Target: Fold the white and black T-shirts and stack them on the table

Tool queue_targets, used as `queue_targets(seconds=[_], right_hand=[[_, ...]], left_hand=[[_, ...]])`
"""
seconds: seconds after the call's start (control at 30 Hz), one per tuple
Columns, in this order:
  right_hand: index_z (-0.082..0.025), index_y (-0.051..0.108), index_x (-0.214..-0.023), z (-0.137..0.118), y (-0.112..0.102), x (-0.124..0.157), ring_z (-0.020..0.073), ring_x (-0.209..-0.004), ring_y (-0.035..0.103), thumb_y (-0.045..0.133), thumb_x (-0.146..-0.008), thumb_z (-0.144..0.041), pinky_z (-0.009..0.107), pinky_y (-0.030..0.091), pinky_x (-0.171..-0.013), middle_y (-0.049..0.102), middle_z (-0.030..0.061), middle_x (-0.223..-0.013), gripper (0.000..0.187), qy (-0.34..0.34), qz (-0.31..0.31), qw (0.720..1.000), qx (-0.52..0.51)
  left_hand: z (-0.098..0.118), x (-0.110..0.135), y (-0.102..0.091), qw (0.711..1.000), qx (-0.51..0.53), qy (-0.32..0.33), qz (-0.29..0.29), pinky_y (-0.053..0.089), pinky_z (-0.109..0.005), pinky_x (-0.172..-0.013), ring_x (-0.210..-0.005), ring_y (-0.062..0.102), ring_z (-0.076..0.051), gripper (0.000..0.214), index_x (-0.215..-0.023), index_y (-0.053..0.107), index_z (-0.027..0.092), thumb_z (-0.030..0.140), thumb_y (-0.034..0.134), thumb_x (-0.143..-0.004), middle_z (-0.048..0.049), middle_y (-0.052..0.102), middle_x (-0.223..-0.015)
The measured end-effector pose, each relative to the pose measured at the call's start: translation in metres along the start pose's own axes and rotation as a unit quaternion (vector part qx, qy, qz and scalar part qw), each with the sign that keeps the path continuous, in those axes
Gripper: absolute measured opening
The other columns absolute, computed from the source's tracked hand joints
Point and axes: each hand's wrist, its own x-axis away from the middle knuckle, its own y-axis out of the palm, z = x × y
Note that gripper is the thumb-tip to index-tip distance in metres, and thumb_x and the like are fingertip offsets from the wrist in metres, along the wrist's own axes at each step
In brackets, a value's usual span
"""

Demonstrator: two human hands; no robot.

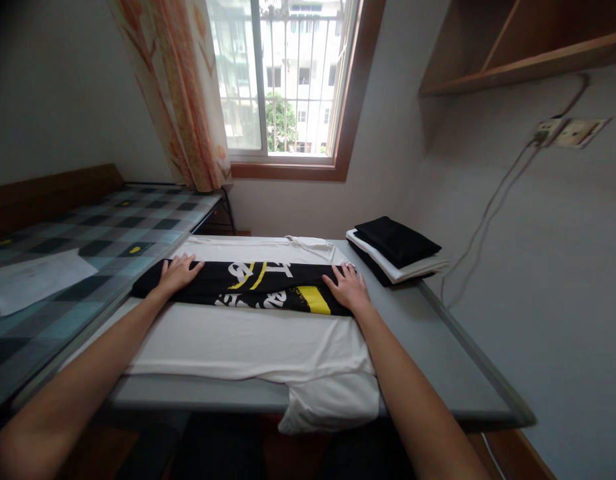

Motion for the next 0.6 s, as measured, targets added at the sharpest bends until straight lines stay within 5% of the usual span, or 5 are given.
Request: queue_targets(seconds=[0.13, 0.27, 0.4, 0.6], right_hand=[[-0.023, 0.036, -0.149, 0.0, 0.001, 0.0, 0.0276, -0.145, 0.018, 0.018, -0.093, -0.066, 0.051, 0.022, -0.113, 0.026, 0.0109, -0.157, 0.072, -0.002, 0.011, 1.0, -0.001], [-0.023, 0.038, -0.148, -0.002, 0.0, 0.0, 0.0282, -0.145, 0.019, 0.02, -0.094, -0.065, 0.051, 0.023, -0.113, 0.027, 0.0114, -0.157, 0.071, -0.001, 0.015, 1.0, -0.001], [-0.022, 0.038, -0.148, -0.003, 0.0, 0.001, 0.0281, -0.145, 0.02, 0.022, -0.094, -0.064, 0.051, 0.023, -0.113, 0.027, 0.0116, -0.157, 0.07, -0.001, 0.018, 1.0, 0.0], [-0.022, 0.039, -0.148, -0.004, -0.002, 0.002, 0.028, -0.145, 0.02, 0.023, -0.095, -0.062, 0.05, 0.023, -0.113, 0.029, 0.0119, -0.156, 0.068, -0.001, 0.018, 1.0, 0.0]], left_hand=[[-0.033, -0.004, -0.008, 0.997, -0.03, 0.063, 0.013, 0.009, -0.065, -0.111, -0.136, 0.037, -0.032, 0.054, -0.133, 0.054, 0.024, 0.05, 0.03, -0.093, -0.0106, 0.048, -0.145], [-0.063, -0.011, -0.021, 0.991, -0.071, 0.109, 0.011, 0.019, -0.056, -0.112, -0.127, 0.047, -0.029, 0.046, -0.122, 0.059, 0.022, 0.045, 0.034, -0.091, -0.0111, 0.055, -0.138], [-0.073, -0.019, -0.029, 0.991, -0.059, 0.117, 0.019, 0.037, -0.042, -0.103, -0.123, 0.05, -0.029, 0.045, -0.115, 0.061, 0.02, 0.048, 0.041, -0.085, -0.0132, 0.057, -0.131], [-0.079, -0.031, -0.037, 0.993, 0.041, 0.107, 0.012, 0.046, -0.034, -0.094, -0.109, 0.059, -0.026, 0.044, -0.104, 0.062, 0.018, 0.049, 0.051, -0.075, -0.0114, 0.065, -0.116]])
